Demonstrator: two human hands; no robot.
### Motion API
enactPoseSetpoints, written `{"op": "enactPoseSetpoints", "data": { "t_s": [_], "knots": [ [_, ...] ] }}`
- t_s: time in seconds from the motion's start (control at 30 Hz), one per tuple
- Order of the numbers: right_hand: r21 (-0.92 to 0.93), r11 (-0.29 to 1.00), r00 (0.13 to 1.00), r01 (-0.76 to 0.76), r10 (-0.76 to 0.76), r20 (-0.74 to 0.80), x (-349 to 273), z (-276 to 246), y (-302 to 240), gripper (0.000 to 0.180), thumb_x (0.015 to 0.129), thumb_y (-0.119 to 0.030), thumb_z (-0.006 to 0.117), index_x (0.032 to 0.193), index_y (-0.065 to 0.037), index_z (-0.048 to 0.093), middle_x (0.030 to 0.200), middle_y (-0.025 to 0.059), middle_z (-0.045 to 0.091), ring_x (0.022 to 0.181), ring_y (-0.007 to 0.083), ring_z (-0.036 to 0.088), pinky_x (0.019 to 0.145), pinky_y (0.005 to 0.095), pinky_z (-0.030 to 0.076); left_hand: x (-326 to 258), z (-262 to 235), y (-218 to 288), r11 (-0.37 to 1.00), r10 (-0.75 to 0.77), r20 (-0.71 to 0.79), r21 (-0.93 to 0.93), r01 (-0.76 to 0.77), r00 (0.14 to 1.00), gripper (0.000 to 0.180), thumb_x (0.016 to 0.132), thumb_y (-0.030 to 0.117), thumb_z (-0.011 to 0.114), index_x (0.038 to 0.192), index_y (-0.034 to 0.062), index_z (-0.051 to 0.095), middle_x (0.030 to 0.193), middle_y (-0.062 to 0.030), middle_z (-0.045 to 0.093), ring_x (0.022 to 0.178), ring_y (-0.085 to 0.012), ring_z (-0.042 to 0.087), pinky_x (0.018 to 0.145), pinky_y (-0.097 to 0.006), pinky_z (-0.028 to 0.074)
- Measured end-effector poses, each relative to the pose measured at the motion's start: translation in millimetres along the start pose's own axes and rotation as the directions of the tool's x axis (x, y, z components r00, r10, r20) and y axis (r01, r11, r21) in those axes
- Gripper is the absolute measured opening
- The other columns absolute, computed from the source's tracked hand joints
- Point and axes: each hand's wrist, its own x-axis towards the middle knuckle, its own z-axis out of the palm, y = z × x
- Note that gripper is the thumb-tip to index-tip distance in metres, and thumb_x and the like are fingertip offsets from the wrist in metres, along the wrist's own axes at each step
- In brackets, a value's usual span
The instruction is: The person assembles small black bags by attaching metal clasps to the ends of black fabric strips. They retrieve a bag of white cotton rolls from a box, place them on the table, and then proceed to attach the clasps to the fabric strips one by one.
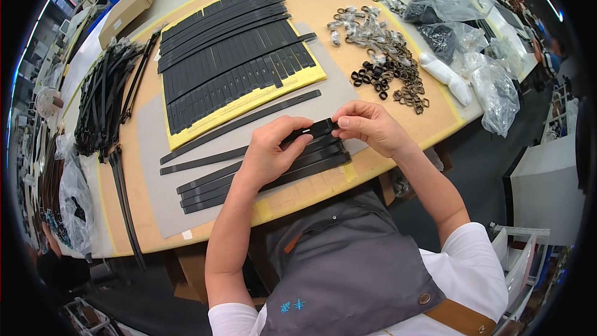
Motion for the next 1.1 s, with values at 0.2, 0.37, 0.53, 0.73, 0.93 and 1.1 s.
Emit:
{"op": "enactPoseSetpoints", "data": {
  "t_s": [0.2, 0.37, 0.53, 0.73, 0.93, 1.1],
  "knots": [
    [0.082, 0.997, 1.000, 0.016, -0.017, 0.009, 5.9, 5.5, 3.4, 0.023, 0.099, -0.011, 0.075, 0.119, -0.001, 0.071, 0.107, 0.0027, 0.073, 0.100, 0.0128, 0.073, 0.092, 0.0246, 0.058, -0.7, -3.7, -0.2, 1.000, 0.000, 0.012, 0.017, 0.000, 1.000, 0.024, 0.088, 0.006, 0.081, 0.111, 0.0015, 0.075, 0.096, -0.0094, 0.075, 0.076, -0.0179, 0.069, 0.064, -0.029, 0.054],
    [-0.071, 0.996, 0.998, 0.059, -0.060, -0.016, 11.3, 7.3, 10.5, 0.024, 0.098, -0.008, 0.075, 0.119, 0.001, 0.070, 0.106, 0.0051, 0.074, 0.095, 0.0103, 0.071, 0.088, 0.0251, 0.058, -1.6, -2.0, 1.4, 1.000, -0.008, 0.031, 0.011, 0.007, 0.999, 0.026, 0.086, 0.006, 0.084, 0.111, 0.0008, 0.076, 0.094, -0.0098, 0.076, 0.077, -0.0163, 0.069, 0.067, -0.029, 0.053],
    [-0.189, 0.977, 0.996, 0.095, -0.094, 0.015, 16.3, 30.1, 9.4, 0.025, 0.096, -0.007, 0.077, 0.118, 0.002, 0.070, 0.104, 0.0057, 0.074, 0.092, 0.0090, 0.070, 0.084, 0.0242, 0.058, -3.1, -0.2, 4.2, 0.995, -0.100, 0.071, -0.004, 0.100, 0.992, 0.040, 0.085, 0.006, 0.086, 0.121, 0.0026, 0.069, 0.095, -0.0104, 0.076, 0.078, -0.0161, 0.069, 0.073, -0.028, 0.056],
    [-0.236, 0.957, 0.985, 0.169, -0.169, 0.022, 25.3, 46.8, 13.6, 0.024, 0.095, -0.010, 0.080, 0.114, 0.001, 0.071, 0.100, 0.0035, 0.074, 0.083, 0.0072, 0.068, 0.076, 0.0222, 0.057, -5.5, 3.2, 2.9, 0.999, -0.037, 0.006, 0.008, 0.037, 0.999, 0.039, 0.087, 0.007, 0.085, 0.121, 0.0038, 0.067, 0.094, -0.0095, 0.075, 0.079, -0.0151, 0.069, 0.075, -0.028, 0.058],
    [-0.230, 0.967, 0.993, 0.110, -0.118, -0.020, 23.1, 36.3, 11.3, 0.023, 0.096, -0.012, 0.080, 0.112, 0.000, 0.069, 0.094, 0.0014, 0.071, 0.077, 0.0057, 0.065, 0.069, 0.0213, 0.054, -3.7, 5.2, 1.7, 0.998, -0.029, 0.004, 0.064, 0.029, 1.000, 0.026, 0.087, 0.005, 0.083, 0.110, 0.0022, 0.071, 0.092, -0.0081, 0.075, 0.077, -0.0131, 0.070, 0.066, -0.026, 0.056],
    [-0.206, 0.972, 0.992, 0.114, -0.122, -0.029, 23.1, 35.5, 11.7, 0.024, 0.096, -0.014, 0.081, 0.112, -0.001, 0.068, 0.095, 0.0013, 0.071, 0.077, 0.0058, 0.064, 0.068, 0.0208, 0.054, -4.6, 5.9, 0.1, 0.997, -0.077, -0.015, 0.021, 0.077, 0.997, 0.024, 0.087, 0.004, 0.082, 0.107, 0.0009, 0.070, 0.088, -0.0069, 0.074, 0.075, -0.0110, 0.069, 0.064, -0.026, 0.056]
  ]
}}
